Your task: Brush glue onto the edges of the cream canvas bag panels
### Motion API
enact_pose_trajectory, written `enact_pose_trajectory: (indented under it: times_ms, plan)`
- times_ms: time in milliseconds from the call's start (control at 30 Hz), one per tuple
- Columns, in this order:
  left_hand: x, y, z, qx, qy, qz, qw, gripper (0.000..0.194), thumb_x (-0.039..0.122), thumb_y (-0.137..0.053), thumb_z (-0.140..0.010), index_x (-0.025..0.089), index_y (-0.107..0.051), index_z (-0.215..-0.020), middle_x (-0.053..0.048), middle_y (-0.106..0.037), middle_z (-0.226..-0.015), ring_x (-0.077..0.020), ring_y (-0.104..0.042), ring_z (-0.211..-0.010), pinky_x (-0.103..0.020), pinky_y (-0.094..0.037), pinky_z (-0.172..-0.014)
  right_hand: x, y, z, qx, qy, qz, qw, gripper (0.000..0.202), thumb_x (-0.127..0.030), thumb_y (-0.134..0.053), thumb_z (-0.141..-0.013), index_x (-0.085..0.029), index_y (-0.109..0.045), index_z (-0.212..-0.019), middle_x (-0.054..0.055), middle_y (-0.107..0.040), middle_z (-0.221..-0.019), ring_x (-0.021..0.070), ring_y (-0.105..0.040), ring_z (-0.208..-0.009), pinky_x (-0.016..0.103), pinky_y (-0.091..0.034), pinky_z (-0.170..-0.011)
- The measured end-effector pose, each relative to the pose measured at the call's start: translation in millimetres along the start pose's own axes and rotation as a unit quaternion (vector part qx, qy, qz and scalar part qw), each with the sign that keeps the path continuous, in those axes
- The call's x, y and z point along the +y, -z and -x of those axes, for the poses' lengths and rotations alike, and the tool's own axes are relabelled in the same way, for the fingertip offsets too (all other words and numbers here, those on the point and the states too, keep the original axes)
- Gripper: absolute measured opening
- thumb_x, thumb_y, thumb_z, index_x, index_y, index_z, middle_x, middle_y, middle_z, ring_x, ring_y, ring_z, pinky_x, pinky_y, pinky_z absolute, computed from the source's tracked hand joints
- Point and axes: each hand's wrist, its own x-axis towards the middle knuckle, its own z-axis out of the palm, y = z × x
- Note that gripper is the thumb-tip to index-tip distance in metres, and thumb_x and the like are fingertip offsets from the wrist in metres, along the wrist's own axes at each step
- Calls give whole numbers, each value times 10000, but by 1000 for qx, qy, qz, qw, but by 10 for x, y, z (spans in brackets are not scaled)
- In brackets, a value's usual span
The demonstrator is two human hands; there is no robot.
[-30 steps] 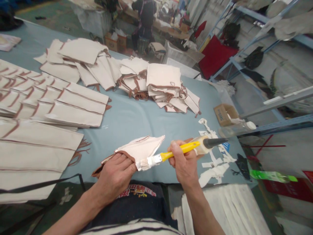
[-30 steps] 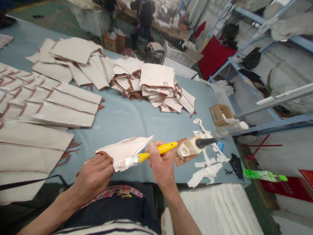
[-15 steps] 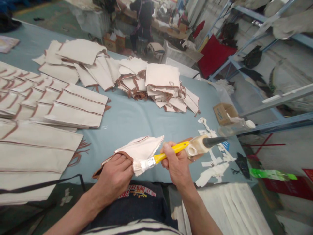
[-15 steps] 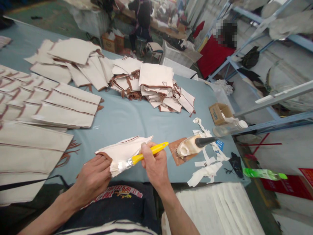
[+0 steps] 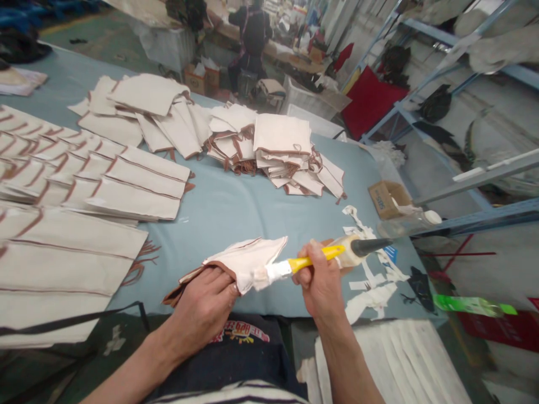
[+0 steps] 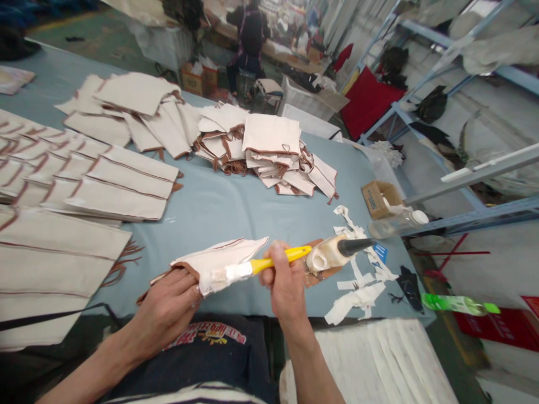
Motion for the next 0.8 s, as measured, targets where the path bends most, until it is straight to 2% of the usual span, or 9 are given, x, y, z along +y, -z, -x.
enact_pose_trajectory:
  times_ms: [100, 167, 300, 433, 533, 633, 700, 733, 800]
  plan:
    - [39, 9, 22, -11, 41, 66, 997, 354, 4, -443, -960, 180, -707, -1117, -94, -744, -955, -210, -676, -861, -311, -564, -777, 115, 13, -95, 96, 173, 49, 979, 380, -562, -581, -981, -209, -630, -850, -64, -567, -531, 120, -536, -466, 245, -458, -523]
    - [74, 19, 21, -19, 65, 116, 991, 355, 22, -440, -971, 190, -705, -1137, -84, -735, -949, -199, -669, -836, -297, -573, -768, 268, -15, -173, 101, 262, 121, 952, 327, -502, -551, -1010, -199, -669, -972, -14, -678, -672, 158, -659, -635, 305, -536, -683]
    - [156, 86, -19, -15, 106, 202, 973, 293, 57, -443, -983, 178, -709, -997, -87, -732, -920, -193, -677, -849, -308, -587, -841, 619, -106, -258, 15, 270, 181, 946, 320, -444, -502, -1032, -186, -689, -1067, 13, -707, -759, 161, -654, -680, 309, -525, -703]
    - [191, 179, -8, -49, 220, 337, 914, 236, 207, -504, -996, 178, -732, -1051, -83, -758, -950, -213, -696, -890, -320, -592, -848, 713, -138, -206, 33, 283, 150, 947, 352, -458, -463, -1047, -192, -692, -1049, -9, -656, -694, 151, -604, -610, 282, -497, -616]
    - [169, 194, 33, -70, 348, 501, 789, 379, 497, -589, -960, 212, -734, -1163, -83, -785, -1030, -272, -715, -963, -377, -609, -840, 576, -117, -127, 41, 348, 180, 919, 360, -478, -470, -1041, -213, -712, -1007, 2, -671, -681, 162, -618, -584, 301, -518, -614]
    - [128, 157, 38, -33, 472, 641, 604, 544, 711, -618, -876, 200, -756, -1001, -100, -802, -974, -300, -743, -932, -409, -618, -817, 420, -85, -39, 29, 434, 215, 874, 347, -494, -506, -1031, -245, -744, -985, 18, -704, -675, 172, -650, -570, 317, -537, -622]
    - [102, 130, 16, -9, 547, 680, 489, 454, 639, -711, -847, 188, -736, -888, -79, -801, -880, -258, -755, -842, -363, -617, -801, 363, -58, 25, 22, 475, 226, 850, 334, -525, -544, -1017, -277, -766, -991, 25, -726, -676, 187, -673, -582, 328, -545, -622]
    - [90, 123, 0, -1, 576, 683, 450, 376, 554, -765, -833, 182, -726, -870, -62, -798, -844, -232, -753, -806, -336, -615, -799, 347, -43, 56, 18, 483, 232, 844, 334, -551, -560, -1006, -295, -774, -991, 26, -735, -678, 198, -686, -595, 339, -552, -624]
    - [67, 127, -42, 13, 614, 674, 410, 268, 407, -808, -810, 172, -719, -903, -39, -794, -822, -197, -740, -762, -305, -612, -781, 332, -20, 111, 11, 480, 249, 841, 359, -614, -568, -985, -326, -784, -973, 27, -749, -681, 219, -705, -616, 363, -566, -627]
